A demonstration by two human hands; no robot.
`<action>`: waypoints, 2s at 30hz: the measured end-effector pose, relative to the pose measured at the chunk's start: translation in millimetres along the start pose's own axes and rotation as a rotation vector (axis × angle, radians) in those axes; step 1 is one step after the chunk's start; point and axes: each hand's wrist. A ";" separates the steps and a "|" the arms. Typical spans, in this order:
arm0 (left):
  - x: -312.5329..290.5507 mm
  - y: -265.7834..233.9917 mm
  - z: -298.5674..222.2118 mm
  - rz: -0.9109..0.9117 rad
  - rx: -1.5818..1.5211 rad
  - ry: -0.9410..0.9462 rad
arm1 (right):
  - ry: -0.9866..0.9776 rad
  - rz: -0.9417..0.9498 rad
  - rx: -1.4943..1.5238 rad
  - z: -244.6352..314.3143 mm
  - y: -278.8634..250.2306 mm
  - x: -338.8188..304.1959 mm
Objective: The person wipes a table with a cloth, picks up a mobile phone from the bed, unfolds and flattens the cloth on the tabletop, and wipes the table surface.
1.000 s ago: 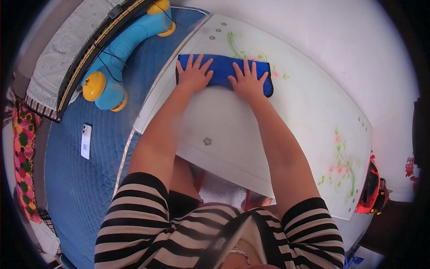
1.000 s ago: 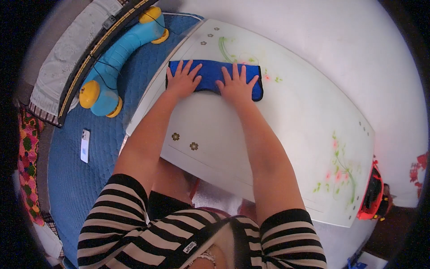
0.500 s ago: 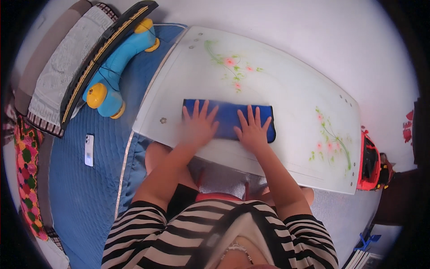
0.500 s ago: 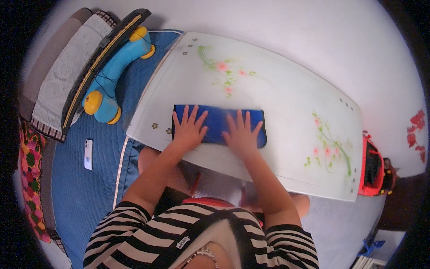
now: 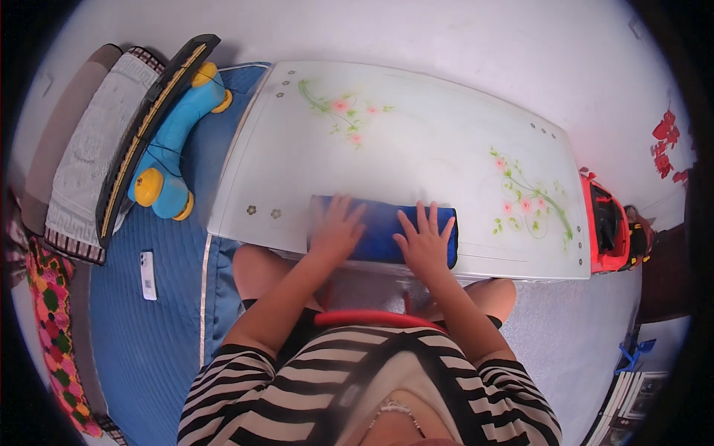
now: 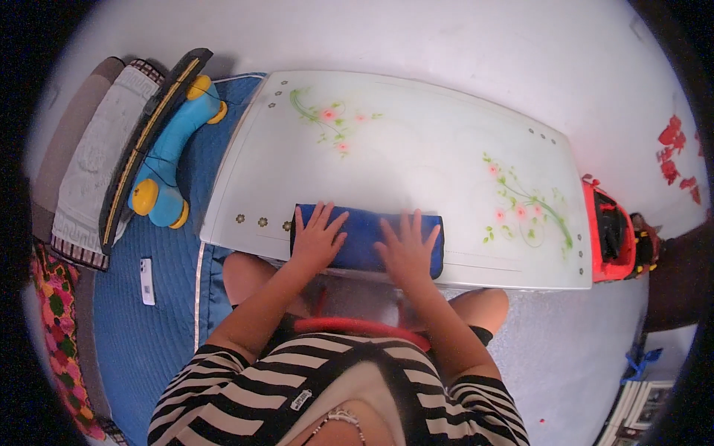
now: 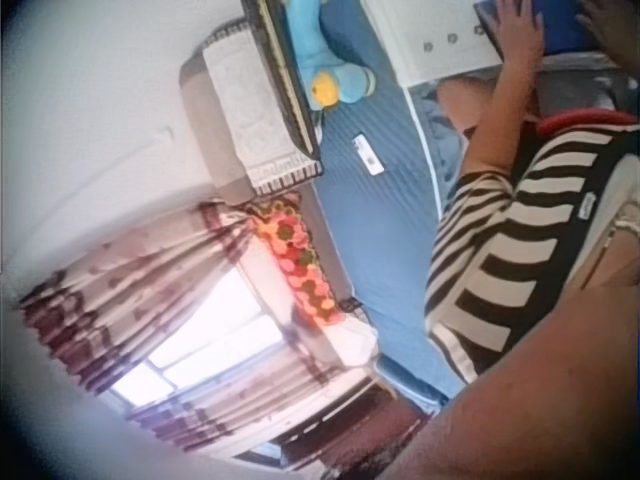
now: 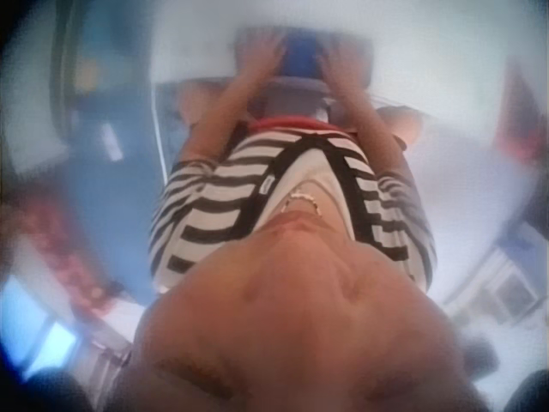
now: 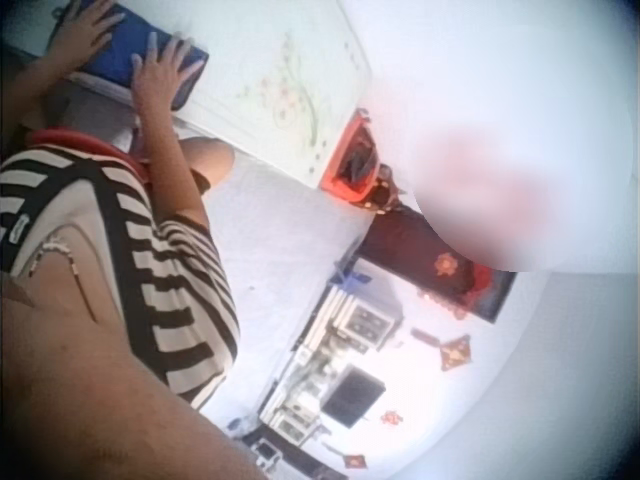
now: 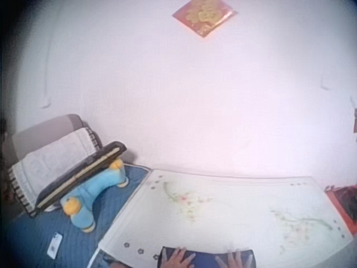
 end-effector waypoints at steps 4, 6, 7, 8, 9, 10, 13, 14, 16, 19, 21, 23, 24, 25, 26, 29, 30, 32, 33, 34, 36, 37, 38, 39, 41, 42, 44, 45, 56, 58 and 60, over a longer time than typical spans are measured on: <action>8.9 1.4 3.4 -0.045 0.008 0.036 | 0.060 0.028 0.019 8.0 3.3 14.2; 20.1 1.4 9.0 -0.028 0.057 0.017 | 0.062 0.012 0.006 9.9 4.5 30.1; 26.0 3.1 13.6 -0.020 0.052 0.017 | 0.065 0.021 0.007 10.4 6.3 38.3; 32.3 5.1 18.7 -0.034 0.068 0.014 | 0.064 0.011 -0.009 10.5 8.2 46.3; 38.4 7.3 24.0 -0.048 0.083 0.011 | 0.062 0.001 -0.026 9.9 10.6 54.0; 45.7 9.3 30.0 -0.074 0.098 0.022 | 0.053 -0.031 -0.013 8.0 14.3 62.8; 67.4 14.1 44.4 -0.097 0.095 0.025 | 0.068 -0.032 -0.017 6.5 20.7 87.4; 74.8 14.1 49.3 -0.097 0.089 0.028 | 0.073 -0.037 -0.024 5.8 23.1 95.9; 88.8 17.1 60.7 -0.091 0.103 0.026 | 0.075 -0.036 -0.024 6.8 26.6 112.8; 113.3 26.9 77.1 -0.095 0.125 0.032 | 0.066 -0.100 -0.005 0.3 40.0 139.7; 129.4 27.1 86.8 -0.075 0.147 0.019 | 0.080 -0.109 -0.005 -0.2 44.9 157.9; 145.2 30.1 98.1 -0.050 0.142 0.003 | 0.086 -0.089 -0.010 0.7 49.1 176.1; 155.1 29.4 101.5 -0.039 0.140 -0.006 | 0.092 -0.098 -0.015 -1.5 51.6 185.7; 164.3 31.1 106.0 -0.027 0.138 -0.017 | 0.098 -0.107 -0.020 -2.7 53.5 195.5; 171.9 34.2 112.7 -0.028 0.151 -0.029 | 0.112 -0.061 -0.039 -1.0 50.9 205.6; 195.4 41.7 129.2 -0.030 0.137 -0.044 | 0.146 -0.006 -0.106 0.2 52.2 234.2; 202.7 42.7 134.5 -0.017 0.140 -0.040 | 0.154 0.004 -0.114 -0.5 53.5 242.7; 215.4 45.5 142.7 -0.012 0.151 -0.044 | 0.158 0.016 -0.116 -0.6 54.9 258.3; 220.3 46.4 146.1 -0.011 0.165 -0.046 | 0.163 0.024 -0.116 -0.2 55.2 264.8; 224.3 46.2 147.6 0.009 0.170 -0.052 | 0.168 0.021 -0.122 -0.4 56.2 269.7; 228.7 48.7 149.4 0.007 0.166 -0.063 | 0.176 0.032 -0.111 -1.1 56.7 276.9; 230.2 49.1 150.5 0.002 0.163 -0.072 | 0.183 0.038 -0.100 -1.1 57.0 279.4; 230.1 50.3 149.9 0.002 0.166 -0.072 | 0.183 0.036 -0.097 -1.5 57.9 279.0; 228.2 52.2 148.0 0.010 0.179 -0.073 | 0.187 0.045 -0.081 -2.4 59.0 276.3; 225.0 51.1 146.3 0.013 0.200 -0.073 | 0.189 0.047 -0.061 -4.2 60.6 272.6; 223.1 49.7 145.4 0.013 0.201 -0.068 | 0.182 0.033 -0.056 -4.8 60.8 270.2; 214.5 46.4 138.8 0.024 0.195 -0.059 | 0.169 0.034 -0.056 -3.7 57.0 259.2; 207.0 44.9 133.8 0.020 0.197 -0.054 | 0.167 0.044 -0.074 -2.5 55.1 249.4; 104.1 29.3 58.8 -0.044 0.171 0.038 | 0.086 0.000 -0.032 -11.2 29.5 122.5; 85.4 23.0 44.2 -0.032 0.158 0.041 | 0.081 -0.012 -0.027 -12.4 24.2 98.8; 67.5 17.5 29.9 -0.011 0.125 0.046 | 0.078 0.029 -0.016 -13.0 18.3 75.2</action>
Point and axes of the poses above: each hand's wrist, its own x-axis towards the middle knuckle, its own y-axis out of the palm, z = x × y, and after that the axes turned 13 degrees about y, right-handed
